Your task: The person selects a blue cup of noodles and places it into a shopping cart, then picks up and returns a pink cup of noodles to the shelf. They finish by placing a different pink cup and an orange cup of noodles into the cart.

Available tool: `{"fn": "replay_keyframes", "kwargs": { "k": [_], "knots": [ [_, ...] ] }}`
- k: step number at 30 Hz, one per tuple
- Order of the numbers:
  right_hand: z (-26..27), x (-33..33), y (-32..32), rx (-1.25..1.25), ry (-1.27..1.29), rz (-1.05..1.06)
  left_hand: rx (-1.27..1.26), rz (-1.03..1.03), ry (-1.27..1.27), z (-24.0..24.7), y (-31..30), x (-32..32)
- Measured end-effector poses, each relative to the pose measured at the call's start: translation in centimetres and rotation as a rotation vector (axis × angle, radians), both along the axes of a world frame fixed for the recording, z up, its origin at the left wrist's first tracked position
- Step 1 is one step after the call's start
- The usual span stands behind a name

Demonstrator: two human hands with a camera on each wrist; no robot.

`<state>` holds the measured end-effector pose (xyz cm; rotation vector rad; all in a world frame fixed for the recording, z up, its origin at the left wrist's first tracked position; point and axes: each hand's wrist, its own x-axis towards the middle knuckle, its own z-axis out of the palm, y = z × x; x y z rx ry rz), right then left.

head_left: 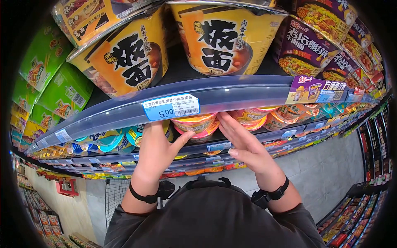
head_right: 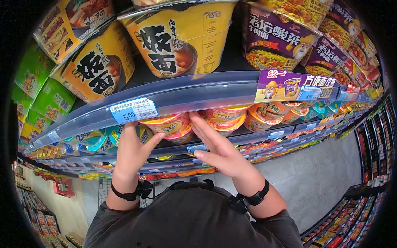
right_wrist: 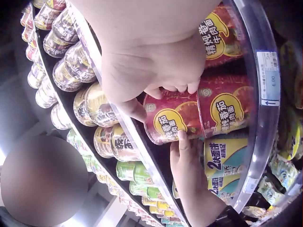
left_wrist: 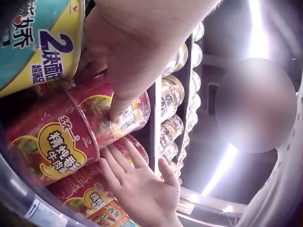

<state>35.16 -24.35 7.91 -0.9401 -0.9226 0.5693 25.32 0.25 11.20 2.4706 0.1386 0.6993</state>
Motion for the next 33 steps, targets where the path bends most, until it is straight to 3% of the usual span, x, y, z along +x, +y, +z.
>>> {"fn": "replay_keyframes", "kwargs": {
  "k": [6, 14, 18, 24, 33],
  "knots": [
    [0.3, -0.9, -2.0, -0.048, -0.027, -0.007, 0.067, 0.005, -0.02, 0.2, -0.5, 0.6],
    [-2.0, -4.4, -10.3, -0.063, 0.22, -0.063, 0.151, 0.135, -0.194, -0.9, -3.9, -2.2],
    [-4.3, -6.6, -15.4, -0.09, 0.285, -0.162, 0.018, 0.14, -0.226, -2.3, -6.4, -6.3],
    [-9.8, -9.7, -21.0, -0.206, 0.443, -0.313, 0.213, 0.128, -0.138, -5.0, -9.0, -13.8],
    [-13.3, -13.3, -21.3, -0.309, 0.557, -0.202, 0.276, 0.286, 0.071, -6.6, -11.3, -24.7]
  ]
}}
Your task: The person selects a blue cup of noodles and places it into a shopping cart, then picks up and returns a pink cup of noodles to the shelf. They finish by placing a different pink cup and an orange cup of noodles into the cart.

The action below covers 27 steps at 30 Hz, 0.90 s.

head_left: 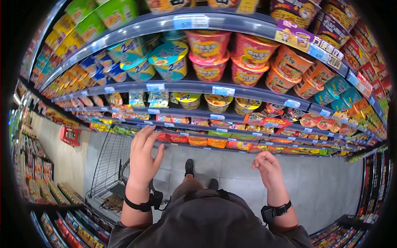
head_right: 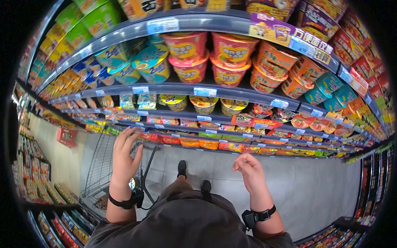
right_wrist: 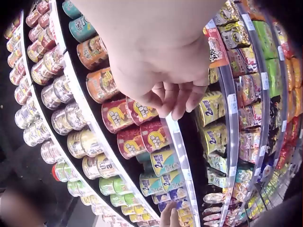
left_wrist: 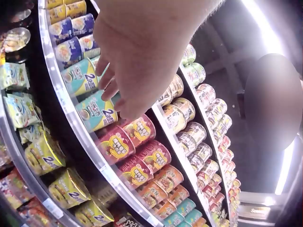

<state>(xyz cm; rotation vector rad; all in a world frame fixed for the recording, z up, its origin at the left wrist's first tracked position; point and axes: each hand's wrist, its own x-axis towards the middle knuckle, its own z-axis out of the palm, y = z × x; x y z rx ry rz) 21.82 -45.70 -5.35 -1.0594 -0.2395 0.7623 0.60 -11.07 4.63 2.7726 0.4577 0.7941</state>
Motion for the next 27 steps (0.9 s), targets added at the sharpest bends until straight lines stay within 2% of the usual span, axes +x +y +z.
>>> {"fn": "replay_keyframes", "kwargs": {
  "k": [9, 15, 22, 27],
  "knots": [
    [1.4, -2.1, 5.1, -0.052, -0.081, 0.155, -0.005, 0.191, 0.014, 0.2, 0.9, -9.1],
    [2.3, -5.2, 11.8, -0.066, -0.073, 0.273, -0.027, 0.375, 0.037, -0.3, 3.3, -18.8],
    [2.8, -14.5, 22.6, -0.17, -0.09, 0.459, -0.09, 0.658, 0.048, -1.5, 6.0, -33.8],
    [3.4, -22.0, 29.5, -0.187, -0.146, 0.669, -0.12, 0.812, 0.02, -3.4, 7.1, -43.8]
  ]
}}
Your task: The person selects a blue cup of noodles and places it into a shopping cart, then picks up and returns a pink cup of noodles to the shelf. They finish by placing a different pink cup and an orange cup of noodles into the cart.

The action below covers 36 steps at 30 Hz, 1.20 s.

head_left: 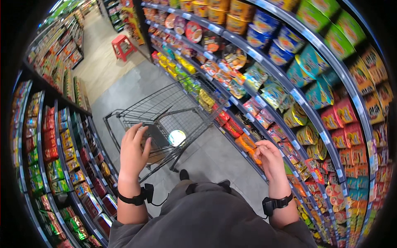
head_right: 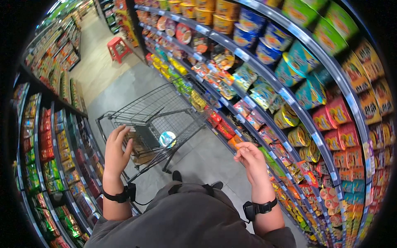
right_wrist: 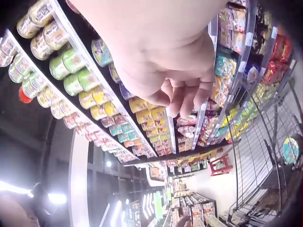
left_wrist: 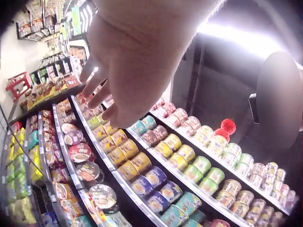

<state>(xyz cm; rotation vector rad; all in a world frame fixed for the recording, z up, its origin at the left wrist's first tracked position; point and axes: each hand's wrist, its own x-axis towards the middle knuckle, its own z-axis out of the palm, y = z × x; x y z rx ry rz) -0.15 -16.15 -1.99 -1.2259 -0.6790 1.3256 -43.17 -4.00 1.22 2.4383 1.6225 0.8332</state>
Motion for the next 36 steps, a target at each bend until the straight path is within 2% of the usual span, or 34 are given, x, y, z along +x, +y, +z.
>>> {"fn": "replay_keyframes", "kwargs": {
  "k": [8, 11, 16, 25, 28, 33, 34, 36],
  "knots": [
    [0.5, -10.8, 8.5, -0.011, -0.045, 0.213, -0.068, 0.123, -0.03, -3.4, 1.4, -11.2],
    [0.1, -13.9, 10.8, -0.03, -0.052, 0.272, -0.14, 0.124, -0.05, -4.2, 1.8, -13.9],
    [-0.6, -17.2, 12.9, -0.094, -0.052, 0.33, -0.124, 0.144, -0.045, -7.1, 2.8, -16.8],
    [-4.4, -16.2, 17.7, -0.272, -0.032, 0.372, -0.307, 0.13, -0.107, -11.8, 6.0, -15.0],
    [-7.4, -15.9, 21.1, -0.323, 0.033, 0.409, -0.356, 0.128, -0.113, -13.2, 7.7, -13.5],
    [-13.0, -17.2, 28.4, -0.447, 0.039, 0.512, -0.603, 0.126, -0.192, -17.4, 10.7, -11.2],
    [-14.5, -17.6, 29.8, -0.5, 0.038, 0.531, -0.696, 0.143, -0.201, -18.3, 11.2, -10.5],
    [-19.2, -17.7, 32.0, -0.554, 0.069, 0.568, -0.728, 0.13, -0.195, -20.8, 12.5, -9.1]
  ]
}}
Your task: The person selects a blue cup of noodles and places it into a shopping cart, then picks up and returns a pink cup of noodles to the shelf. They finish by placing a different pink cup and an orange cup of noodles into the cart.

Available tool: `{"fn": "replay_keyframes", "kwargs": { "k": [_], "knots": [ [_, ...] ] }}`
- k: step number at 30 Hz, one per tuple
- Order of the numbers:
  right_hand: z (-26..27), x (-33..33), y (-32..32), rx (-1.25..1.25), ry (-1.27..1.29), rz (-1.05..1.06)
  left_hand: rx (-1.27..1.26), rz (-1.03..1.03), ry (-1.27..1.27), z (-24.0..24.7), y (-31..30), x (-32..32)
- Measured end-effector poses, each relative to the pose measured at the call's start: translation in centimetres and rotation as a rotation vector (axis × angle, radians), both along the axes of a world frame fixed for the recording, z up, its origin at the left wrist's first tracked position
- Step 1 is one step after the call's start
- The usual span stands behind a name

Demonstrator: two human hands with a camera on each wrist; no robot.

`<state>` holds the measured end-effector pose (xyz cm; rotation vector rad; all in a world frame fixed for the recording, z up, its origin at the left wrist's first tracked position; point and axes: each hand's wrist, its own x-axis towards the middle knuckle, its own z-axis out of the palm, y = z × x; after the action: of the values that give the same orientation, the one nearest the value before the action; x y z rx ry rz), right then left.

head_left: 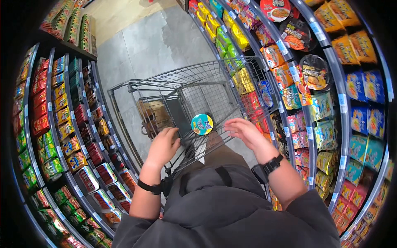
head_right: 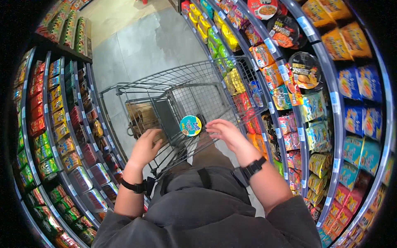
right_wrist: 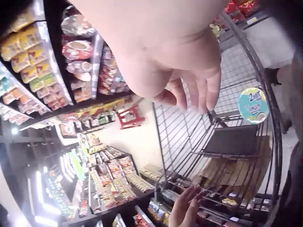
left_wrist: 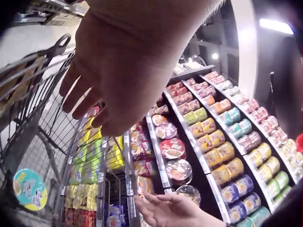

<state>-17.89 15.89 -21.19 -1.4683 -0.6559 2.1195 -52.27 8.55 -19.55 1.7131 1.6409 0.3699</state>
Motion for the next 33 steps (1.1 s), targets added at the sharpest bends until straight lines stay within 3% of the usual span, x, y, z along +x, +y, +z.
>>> {"fn": "replay_keyframes", "kwargs": {
  "k": [8, 10, 12, 16, 22, 26, 30, 32, 33],
  "knots": [
    [-18.5, -2.8, 3.6, -0.406, -0.166, 0.153, -0.287, 0.068, -0.082, -16.9, 3.6, 5.5],
    [-22.1, -3.5, 3.6, -0.472, -0.205, 0.193, -0.546, 0.161, -0.104, -20.3, 4.8, 7.1],
    [-24.8, -4.2, 3.4, -0.435, -0.305, 0.308, -0.581, 0.203, -0.123, -23.7, 5.2, 8.1],
    [-29.3, -4.4, 2.2, -0.38, -0.249, 0.39, -0.607, 0.314, -0.138, -29.3, 5.2, 8.8],
    [-31.4, -4.7, 2.2, -0.492, -0.349, 0.46, -0.734, 0.401, -0.178, -32.3, 5.4, 9.2],
    [-33.6, -4.2, 1.1, -0.583, -0.312, 0.354, -0.741, 0.385, -0.124, -31.0, 6.4, 9.2],
    [-32.1, -3.2, 2.0, -0.548, -0.312, 0.348, -0.683, 0.393, -0.107, -29.3, 6.7, 8.9],
    [-31.1, -2.4, 2.8, -0.178, -0.514, 0.712, -0.604, 0.37, -0.146, -27.6, 6.9, 8.6],
    [-29.8, -2.2, 3.4, -0.258, -0.502, 0.664, -0.585, 0.365, -0.151, -26.3, 7.2, 8.4]
  ]
}}
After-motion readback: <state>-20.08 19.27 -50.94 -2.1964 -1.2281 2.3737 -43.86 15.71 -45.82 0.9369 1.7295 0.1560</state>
